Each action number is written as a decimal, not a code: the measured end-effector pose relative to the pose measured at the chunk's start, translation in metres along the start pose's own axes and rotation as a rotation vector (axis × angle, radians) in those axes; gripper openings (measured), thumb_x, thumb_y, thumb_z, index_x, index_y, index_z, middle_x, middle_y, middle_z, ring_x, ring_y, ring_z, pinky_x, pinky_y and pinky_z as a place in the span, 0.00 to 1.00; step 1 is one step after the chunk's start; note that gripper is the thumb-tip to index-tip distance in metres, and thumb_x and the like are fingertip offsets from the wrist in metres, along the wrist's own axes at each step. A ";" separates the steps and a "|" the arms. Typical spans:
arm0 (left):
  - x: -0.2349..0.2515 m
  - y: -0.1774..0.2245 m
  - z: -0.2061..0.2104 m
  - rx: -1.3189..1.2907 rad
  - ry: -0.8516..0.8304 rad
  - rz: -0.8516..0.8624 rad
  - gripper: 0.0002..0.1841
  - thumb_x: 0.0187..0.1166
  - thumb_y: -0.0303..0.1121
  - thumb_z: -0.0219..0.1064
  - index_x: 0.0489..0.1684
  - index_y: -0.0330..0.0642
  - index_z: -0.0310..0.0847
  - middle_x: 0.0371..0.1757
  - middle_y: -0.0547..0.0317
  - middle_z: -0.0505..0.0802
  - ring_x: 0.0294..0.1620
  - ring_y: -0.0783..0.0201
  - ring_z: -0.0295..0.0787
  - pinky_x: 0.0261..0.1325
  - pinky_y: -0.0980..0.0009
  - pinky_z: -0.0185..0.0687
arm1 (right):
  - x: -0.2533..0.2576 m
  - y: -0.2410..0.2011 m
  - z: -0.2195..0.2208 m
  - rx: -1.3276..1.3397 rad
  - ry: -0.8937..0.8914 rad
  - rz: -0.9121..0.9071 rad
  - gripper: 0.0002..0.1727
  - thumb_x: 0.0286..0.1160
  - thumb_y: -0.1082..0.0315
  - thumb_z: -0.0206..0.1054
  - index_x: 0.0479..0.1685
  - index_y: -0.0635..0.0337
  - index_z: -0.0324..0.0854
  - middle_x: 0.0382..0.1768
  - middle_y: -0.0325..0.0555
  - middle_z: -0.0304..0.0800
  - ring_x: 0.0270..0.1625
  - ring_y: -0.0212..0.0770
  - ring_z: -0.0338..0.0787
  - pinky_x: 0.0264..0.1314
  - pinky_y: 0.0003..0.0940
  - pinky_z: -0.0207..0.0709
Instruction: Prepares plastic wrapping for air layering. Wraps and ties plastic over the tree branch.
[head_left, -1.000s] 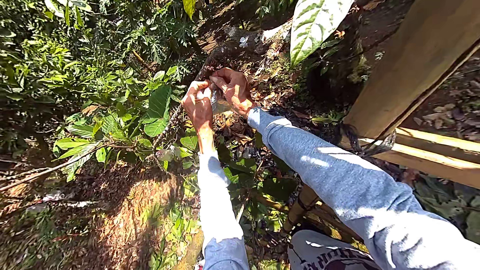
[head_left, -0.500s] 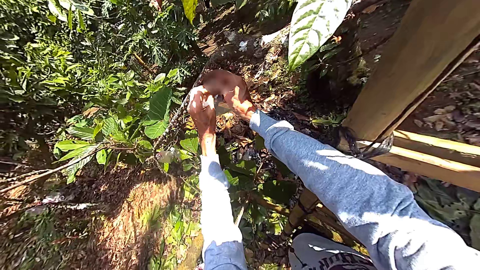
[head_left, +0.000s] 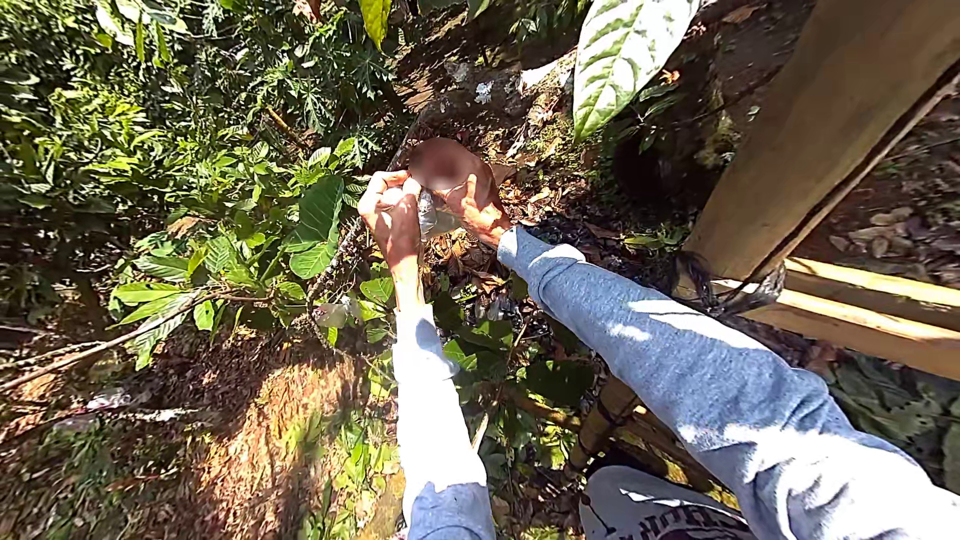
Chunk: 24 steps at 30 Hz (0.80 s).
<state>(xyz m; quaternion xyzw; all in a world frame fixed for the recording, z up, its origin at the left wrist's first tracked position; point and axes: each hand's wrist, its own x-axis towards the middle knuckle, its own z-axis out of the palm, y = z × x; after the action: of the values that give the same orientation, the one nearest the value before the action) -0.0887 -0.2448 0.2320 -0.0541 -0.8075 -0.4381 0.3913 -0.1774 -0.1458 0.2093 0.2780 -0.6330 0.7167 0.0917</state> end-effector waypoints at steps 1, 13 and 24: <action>0.004 0.002 0.004 0.047 0.064 -0.033 0.04 0.79 0.29 0.68 0.46 0.43 0.86 0.33 0.60 0.89 0.30 0.69 0.86 0.31 0.74 0.82 | 0.000 0.001 0.000 0.009 0.001 -0.005 0.14 0.74 0.72 0.71 0.58 0.60 0.85 0.50 0.47 0.94 0.48 0.36 0.93 0.57 0.36 0.88; -0.017 0.007 -0.001 0.619 0.002 0.302 0.12 0.84 0.29 0.64 0.59 0.40 0.87 0.60 0.49 0.92 0.60 0.54 0.90 0.64 0.58 0.84 | 0.000 0.003 -0.003 0.023 -0.030 -0.049 0.13 0.79 0.74 0.66 0.58 0.58 0.90 0.55 0.47 0.94 0.56 0.38 0.92 0.66 0.38 0.85; -0.016 -0.002 -0.013 0.559 -0.140 0.109 0.15 0.89 0.33 0.57 0.67 0.43 0.80 0.61 0.47 0.90 0.61 0.48 0.88 0.61 0.49 0.84 | -0.003 0.007 -0.002 0.054 0.017 -0.073 0.13 0.81 0.73 0.65 0.60 0.60 0.86 0.55 0.46 0.93 0.49 0.35 0.94 0.57 0.34 0.89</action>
<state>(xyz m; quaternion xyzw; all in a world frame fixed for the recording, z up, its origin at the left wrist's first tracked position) -0.0708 -0.2515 0.2242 -0.0176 -0.9179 -0.1721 0.3572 -0.1783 -0.1443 0.2018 0.2971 -0.6021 0.7320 0.1156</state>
